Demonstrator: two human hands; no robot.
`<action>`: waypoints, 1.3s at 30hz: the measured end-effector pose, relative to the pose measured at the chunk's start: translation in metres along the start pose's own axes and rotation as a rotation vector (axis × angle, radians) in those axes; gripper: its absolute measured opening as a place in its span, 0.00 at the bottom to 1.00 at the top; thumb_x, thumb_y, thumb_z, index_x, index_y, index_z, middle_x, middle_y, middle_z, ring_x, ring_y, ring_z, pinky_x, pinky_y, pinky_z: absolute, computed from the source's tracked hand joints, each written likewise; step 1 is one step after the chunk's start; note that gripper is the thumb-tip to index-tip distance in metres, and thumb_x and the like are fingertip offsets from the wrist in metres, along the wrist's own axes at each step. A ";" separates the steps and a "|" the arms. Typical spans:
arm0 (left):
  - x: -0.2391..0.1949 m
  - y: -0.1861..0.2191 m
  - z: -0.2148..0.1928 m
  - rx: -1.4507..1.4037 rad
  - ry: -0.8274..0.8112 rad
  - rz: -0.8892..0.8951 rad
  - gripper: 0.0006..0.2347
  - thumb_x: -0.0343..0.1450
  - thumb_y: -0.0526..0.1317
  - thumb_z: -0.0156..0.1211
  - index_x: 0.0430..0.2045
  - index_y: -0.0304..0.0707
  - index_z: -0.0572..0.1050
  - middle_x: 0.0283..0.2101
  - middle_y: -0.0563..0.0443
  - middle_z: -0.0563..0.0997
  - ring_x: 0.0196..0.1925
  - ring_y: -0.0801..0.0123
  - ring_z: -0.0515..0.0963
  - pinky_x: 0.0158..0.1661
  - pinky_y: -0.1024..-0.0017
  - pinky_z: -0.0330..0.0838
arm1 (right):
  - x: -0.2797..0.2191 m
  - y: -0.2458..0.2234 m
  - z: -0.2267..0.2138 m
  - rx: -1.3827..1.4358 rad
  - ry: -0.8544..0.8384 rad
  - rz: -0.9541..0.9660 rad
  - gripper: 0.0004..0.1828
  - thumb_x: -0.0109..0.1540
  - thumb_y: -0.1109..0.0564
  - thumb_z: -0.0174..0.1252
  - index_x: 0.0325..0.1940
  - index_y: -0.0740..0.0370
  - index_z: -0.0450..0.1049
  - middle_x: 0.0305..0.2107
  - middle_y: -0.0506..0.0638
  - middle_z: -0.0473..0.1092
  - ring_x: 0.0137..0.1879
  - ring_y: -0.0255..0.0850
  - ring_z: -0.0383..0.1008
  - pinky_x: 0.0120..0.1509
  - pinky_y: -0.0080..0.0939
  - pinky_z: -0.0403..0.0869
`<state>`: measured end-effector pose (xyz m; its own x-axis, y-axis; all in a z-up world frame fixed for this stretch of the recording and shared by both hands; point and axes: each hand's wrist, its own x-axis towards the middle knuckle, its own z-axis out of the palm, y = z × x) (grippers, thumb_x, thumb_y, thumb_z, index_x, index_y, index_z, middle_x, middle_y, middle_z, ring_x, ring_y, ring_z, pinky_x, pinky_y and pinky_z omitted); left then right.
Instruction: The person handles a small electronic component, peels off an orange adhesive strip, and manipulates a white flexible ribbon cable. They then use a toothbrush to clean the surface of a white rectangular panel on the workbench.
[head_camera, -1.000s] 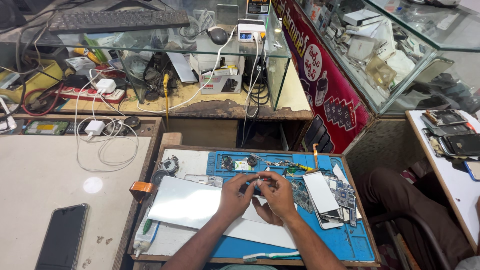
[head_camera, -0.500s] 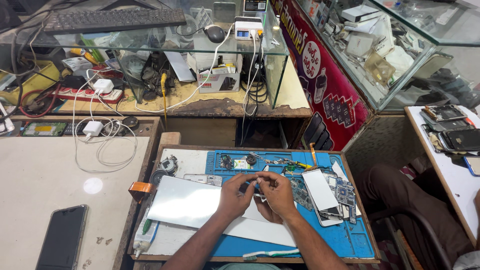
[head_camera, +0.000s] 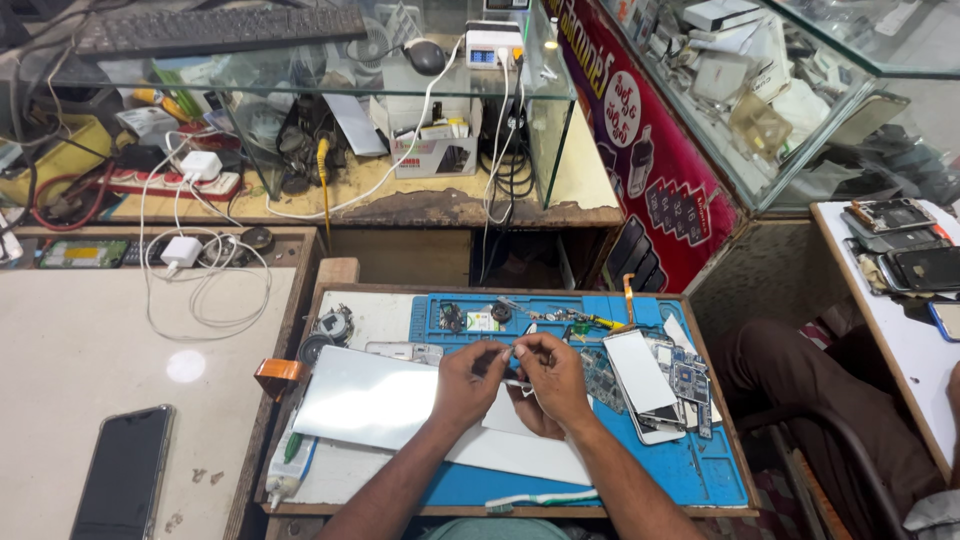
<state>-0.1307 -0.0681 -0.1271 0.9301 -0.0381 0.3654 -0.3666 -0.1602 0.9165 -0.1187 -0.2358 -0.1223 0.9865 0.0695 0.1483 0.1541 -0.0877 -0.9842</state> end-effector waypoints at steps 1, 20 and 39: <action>0.000 0.000 0.000 0.038 0.016 0.019 0.07 0.72 0.36 0.62 0.39 0.32 0.82 0.32 0.46 0.87 0.33 0.72 0.86 0.34 0.74 0.81 | -0.002 0.000 0.000 -0.014 0.012 0.025 0.06 0.65 0.59 0.61 0.42 0.65 0.79 0.25 0.46 0.74 0.30 0.29 0.73 0.34 0.30 0.74; 0.006 0.004 -0.017 0.218 0.055 0.129 0.11 0.70 0.34 0.66 0.44 0.27 0.81 0.51 0.38 0.80 0.53 0.54 0.79 0.53 0.61 0.72 | -0.044 -0.036 -0.084 -0.352 -0.004 -0.128 0.08 0.66 0.58 0.64 0.48 0.63 0.79 0.35 0.49 0.77 0.37 0.32 0.75 0.42 0.29 0.73; -0.018 0.046 -0.090 0.872 -0.610 0.006 0.58 0.36 0.55 0.85 0.67 0.45 0.64 0.71 0.42 0.63 0.75 0.47 0.55 0.67 0.49 0.42 | -0.141 -0.024 -0.112 -0.891 -0.255 -0.352 0.11 0.53 0.53 0.71 0.37 0.56 0.82 0.40 0.46 0.78 0.46 0.43 0.76 0.48 0.44 0.72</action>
<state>-0.1663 0.0143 -0.0764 0.8716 -0.4902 0.0042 -0.4523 -0.8007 0.3927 -0.2554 -0.3549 -0.1088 0.8510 0.4377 0.2901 0.5247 -0.7291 -0.4394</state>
